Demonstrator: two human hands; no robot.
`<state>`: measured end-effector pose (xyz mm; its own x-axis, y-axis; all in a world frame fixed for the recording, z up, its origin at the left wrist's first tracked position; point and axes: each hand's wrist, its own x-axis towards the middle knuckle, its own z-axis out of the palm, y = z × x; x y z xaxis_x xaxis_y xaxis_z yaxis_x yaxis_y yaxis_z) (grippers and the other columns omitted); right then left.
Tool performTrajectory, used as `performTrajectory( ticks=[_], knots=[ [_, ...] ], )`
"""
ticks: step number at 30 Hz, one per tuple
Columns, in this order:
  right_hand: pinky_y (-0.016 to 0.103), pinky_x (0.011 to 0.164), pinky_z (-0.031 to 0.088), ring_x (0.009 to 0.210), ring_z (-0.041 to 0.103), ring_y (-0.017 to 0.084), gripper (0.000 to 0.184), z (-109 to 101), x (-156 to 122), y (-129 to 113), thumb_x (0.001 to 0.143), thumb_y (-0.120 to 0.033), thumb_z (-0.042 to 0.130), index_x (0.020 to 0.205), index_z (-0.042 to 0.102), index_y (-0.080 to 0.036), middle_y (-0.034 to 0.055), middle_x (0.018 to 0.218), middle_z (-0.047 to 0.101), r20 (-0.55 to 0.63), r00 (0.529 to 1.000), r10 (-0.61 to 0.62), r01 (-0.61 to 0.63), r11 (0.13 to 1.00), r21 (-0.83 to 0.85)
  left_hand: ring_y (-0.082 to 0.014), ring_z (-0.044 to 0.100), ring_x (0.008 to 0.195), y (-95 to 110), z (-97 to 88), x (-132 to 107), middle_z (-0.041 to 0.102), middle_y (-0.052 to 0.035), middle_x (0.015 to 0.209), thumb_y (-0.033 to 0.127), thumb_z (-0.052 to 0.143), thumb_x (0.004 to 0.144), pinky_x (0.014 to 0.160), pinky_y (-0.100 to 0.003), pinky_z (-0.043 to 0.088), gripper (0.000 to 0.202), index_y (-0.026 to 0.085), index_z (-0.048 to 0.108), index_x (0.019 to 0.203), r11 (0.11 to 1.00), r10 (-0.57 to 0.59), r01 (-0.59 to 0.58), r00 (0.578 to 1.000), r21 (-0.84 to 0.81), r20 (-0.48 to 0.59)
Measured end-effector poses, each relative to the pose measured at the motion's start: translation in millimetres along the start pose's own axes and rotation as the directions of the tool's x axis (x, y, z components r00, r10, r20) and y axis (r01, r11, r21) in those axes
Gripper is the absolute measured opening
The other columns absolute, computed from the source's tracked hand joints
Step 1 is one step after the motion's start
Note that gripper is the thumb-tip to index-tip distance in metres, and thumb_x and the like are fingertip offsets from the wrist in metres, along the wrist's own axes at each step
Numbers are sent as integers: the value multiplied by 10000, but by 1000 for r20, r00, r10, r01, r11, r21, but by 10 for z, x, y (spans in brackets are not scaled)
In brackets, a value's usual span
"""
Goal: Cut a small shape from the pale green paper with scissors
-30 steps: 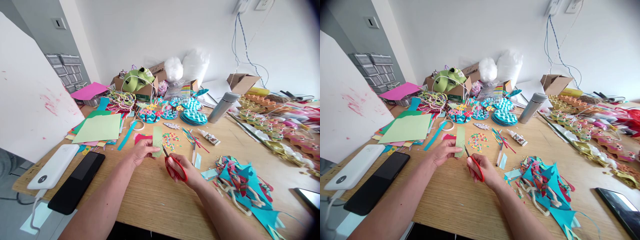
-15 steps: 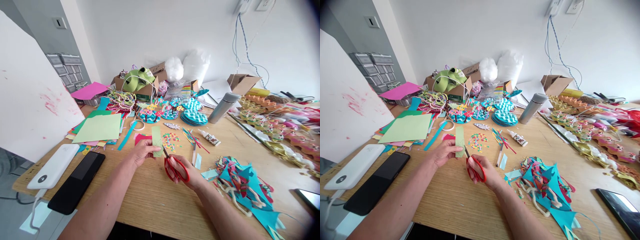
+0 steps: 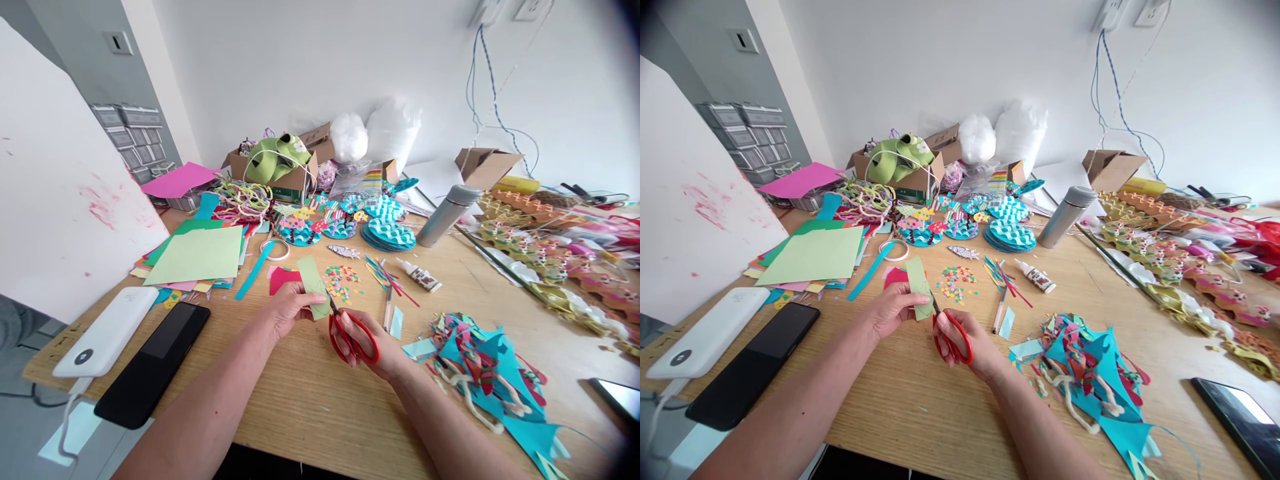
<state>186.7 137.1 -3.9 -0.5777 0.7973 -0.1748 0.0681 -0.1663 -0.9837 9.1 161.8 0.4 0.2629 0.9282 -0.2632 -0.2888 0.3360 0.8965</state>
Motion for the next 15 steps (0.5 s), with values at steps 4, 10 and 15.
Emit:
performTrajectory(
  ticks=[4, 10, 15],
  knots=[
    [193, 377, 246, 373, 424, 75, 512, 6, -1, -19, 819, -678, 472, 732, 499, -174, -43, 501, 488, 1, 1000, 1, -1, 1000, -6, -108, 552, 555, -16, 20, 3, 632, -12, 619, 288, 779, 572, 504, -215, 390, 198, 154, 661, 658, 1000, -1, 1, 1000, -1, -15],
    [200, 393, 263, 389, 431, 78, 522, 23, 5, -47, 811, -692, 467, 691, 464, -184, -40, 510, 486, -16, 1000, -16, 15, 998, -57, -122, 575, 583, -19, 24, 1, 660, -17, 650, 262, 773, 562, 543, -228, 412, 173, 161, 679, 666, 1000, -12, 12, 999, -4, -41],
    [190, 391, 263, 391, 435, 72, 520, 12, 12, -31, 826, -681, 458, 683, 454, -181, -38, 504, 494, -23, 1000, -18, 15, 996, -91, -124, 571, 588, -18, 25, 3, 665, -15, 655, 234, 751, 585, 537, -223, 407, 119, 170, 691, 665, 1000, -14, 13, 999, -3, -45]
  ],
)
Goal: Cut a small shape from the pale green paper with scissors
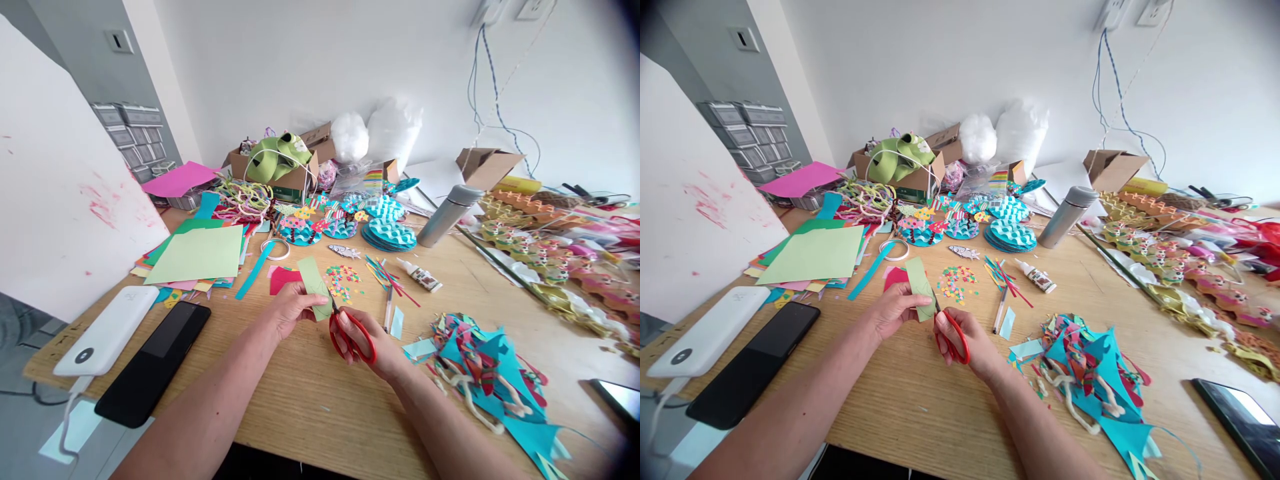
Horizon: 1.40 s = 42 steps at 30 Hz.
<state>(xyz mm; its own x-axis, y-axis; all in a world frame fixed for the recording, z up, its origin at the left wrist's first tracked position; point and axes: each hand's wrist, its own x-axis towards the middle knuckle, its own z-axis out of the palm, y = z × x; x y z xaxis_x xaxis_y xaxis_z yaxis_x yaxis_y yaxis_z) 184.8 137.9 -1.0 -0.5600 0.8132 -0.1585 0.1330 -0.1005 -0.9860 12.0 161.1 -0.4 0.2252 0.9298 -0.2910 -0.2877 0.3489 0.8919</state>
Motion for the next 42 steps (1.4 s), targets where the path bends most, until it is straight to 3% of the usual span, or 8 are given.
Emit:
performTrajectory(
  ticks=[16, 42],
  knots=[
    [193, 391, 267, 373, 427, 60, 472, -1, 15, 65, 877, -610, 454, 683, 445, -180, -46, 491, 495, -19, 998, -53, 53, 999, -2, -113, 577, 584, -32, -21, 27, 664, -25, 675, 272, 784, 555, 524, -219, 408, 233, 131, 679, 708, 1000, -1, 1, 1000, -20, 24],
    [196, 360, 264, 351, 447, 74, 451, 7, 21, 62, 805, -606, 562, 679, 437, -192, -48, 486, 512, -77, 996, -33, 33, 999, -12, -130, 566, 614, -3, -5, -6, 656, -32, 679, 286, 777, 566, 567, -246, 401, 207, 147, 668, 674, 1000, -3, 3, 1000, -3, 30]
  ],
)
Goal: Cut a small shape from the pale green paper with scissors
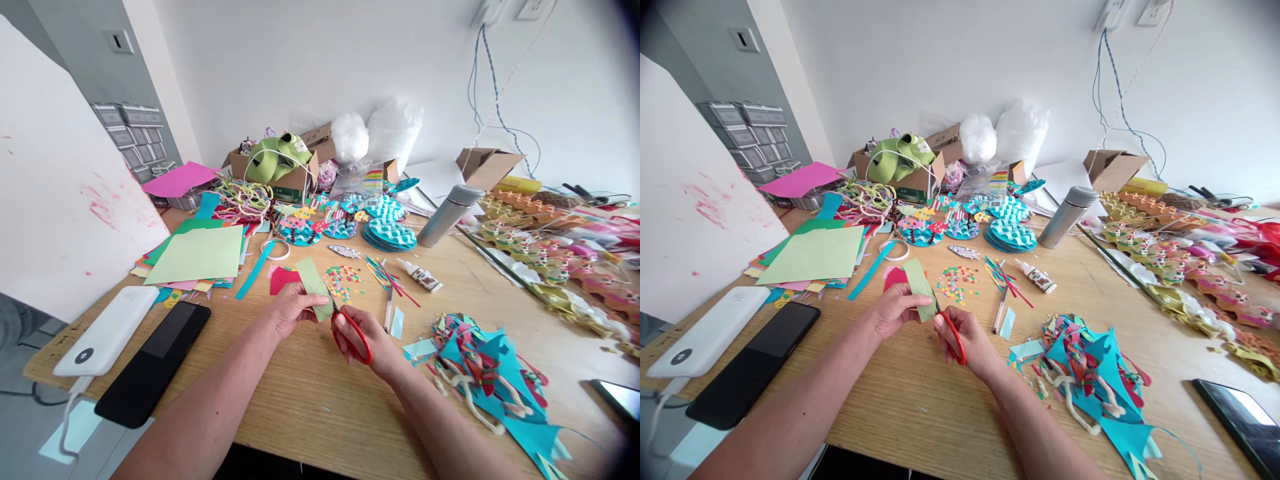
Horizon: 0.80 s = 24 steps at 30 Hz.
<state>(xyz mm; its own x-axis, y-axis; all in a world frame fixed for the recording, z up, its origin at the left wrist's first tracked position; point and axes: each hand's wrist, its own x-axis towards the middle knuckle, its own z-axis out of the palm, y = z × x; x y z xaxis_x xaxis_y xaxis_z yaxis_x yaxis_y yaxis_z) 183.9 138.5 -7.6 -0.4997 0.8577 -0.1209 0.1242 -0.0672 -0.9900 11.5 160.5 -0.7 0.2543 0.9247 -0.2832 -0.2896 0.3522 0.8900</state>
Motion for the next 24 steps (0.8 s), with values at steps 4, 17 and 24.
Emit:
performTrajectory(
  ticks=[4, 17, 24],
  knots=[
    [193, 354, 262, 343, 443, 77, 442, -4, 6, 13, 788, -595, 586, 677, 432, -196, -55, 471, 503, -9, 1000, 8, -8, 1000, -8, -135, 565, 625, -2, -9, 3, 653, -44, 702, 303, 783, 561, 582, -255, 400, 244, 137, 666, 696, 1000, 3, -3, 1000, 1, 14],
    [195, 353, 237, 342, 430, 78, 434, -24, 9, 1, 792, -588, 582, 679, 428, -199, -59, 466, 497, -3, 1000, 22, -22, 998, -57, -131, 562, 608, -6, -16, 6, 646, -30, 667, 292, 772, 571, 580, -254, 398, 209, 146, 662, 673, 1000, 1, -1, 1000, 9, 17],
    [203, 363, 242, 357, 435, 77, 446, -39, -10, -26, 809, -610, 547, 686, 427, -199, -56, 484, 502, 39, 999, 17, -14, 997, -69, -124, 535, 585, 32, -3, -25, 613, -17, 622, 278, 758, 573, 578, -256, 384, 176, 153, 650, 635, 1000, 1, -2, 1000, 22, 28]
  ],
)
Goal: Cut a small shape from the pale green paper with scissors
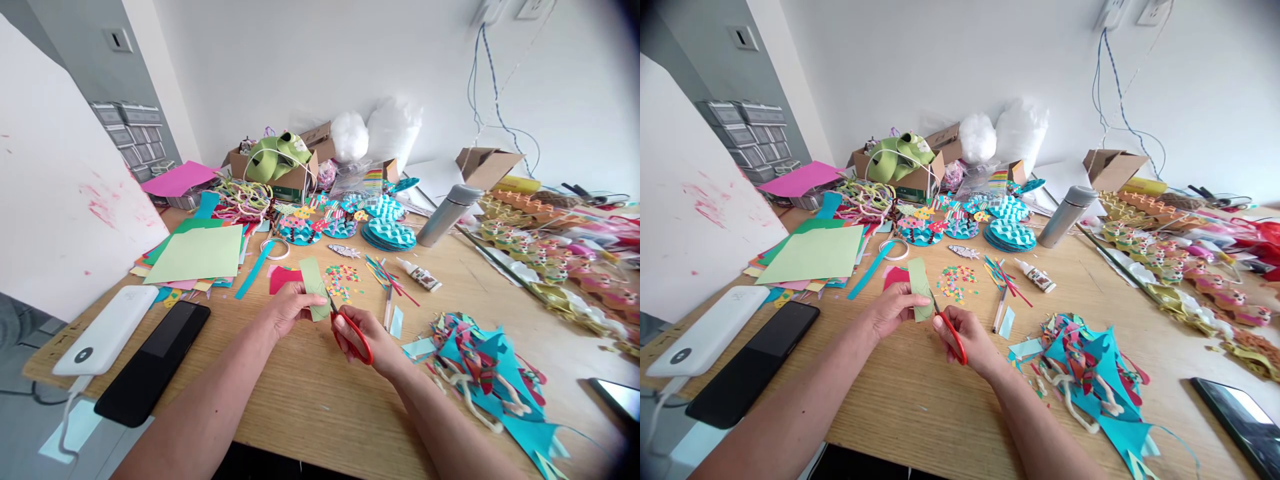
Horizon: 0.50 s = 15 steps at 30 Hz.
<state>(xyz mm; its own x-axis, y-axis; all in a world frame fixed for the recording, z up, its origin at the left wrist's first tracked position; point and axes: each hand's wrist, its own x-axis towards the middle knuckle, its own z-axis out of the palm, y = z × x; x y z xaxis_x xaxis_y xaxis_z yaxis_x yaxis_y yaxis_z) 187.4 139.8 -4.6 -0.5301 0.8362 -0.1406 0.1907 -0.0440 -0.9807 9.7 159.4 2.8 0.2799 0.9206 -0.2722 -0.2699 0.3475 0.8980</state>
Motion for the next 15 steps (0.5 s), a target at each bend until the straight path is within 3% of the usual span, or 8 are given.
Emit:
performTrajectory(
  ticks=[15],
  knots=[
    [202, 371, 258, 369, 453, 78, 493, 4, -1, -1, 804, -668, 503, 685, 428, -196, -47, 506, 510, 16, 1000, 17, -17, 1000, 3, -121, 504, 573, 24, -3, -5, 590, -10, 605, 293, 750, 582, 552, -261, 379, 180, 154, 654, 644, 1000, 10, -10, 1000, 25, 18]
  ],
)
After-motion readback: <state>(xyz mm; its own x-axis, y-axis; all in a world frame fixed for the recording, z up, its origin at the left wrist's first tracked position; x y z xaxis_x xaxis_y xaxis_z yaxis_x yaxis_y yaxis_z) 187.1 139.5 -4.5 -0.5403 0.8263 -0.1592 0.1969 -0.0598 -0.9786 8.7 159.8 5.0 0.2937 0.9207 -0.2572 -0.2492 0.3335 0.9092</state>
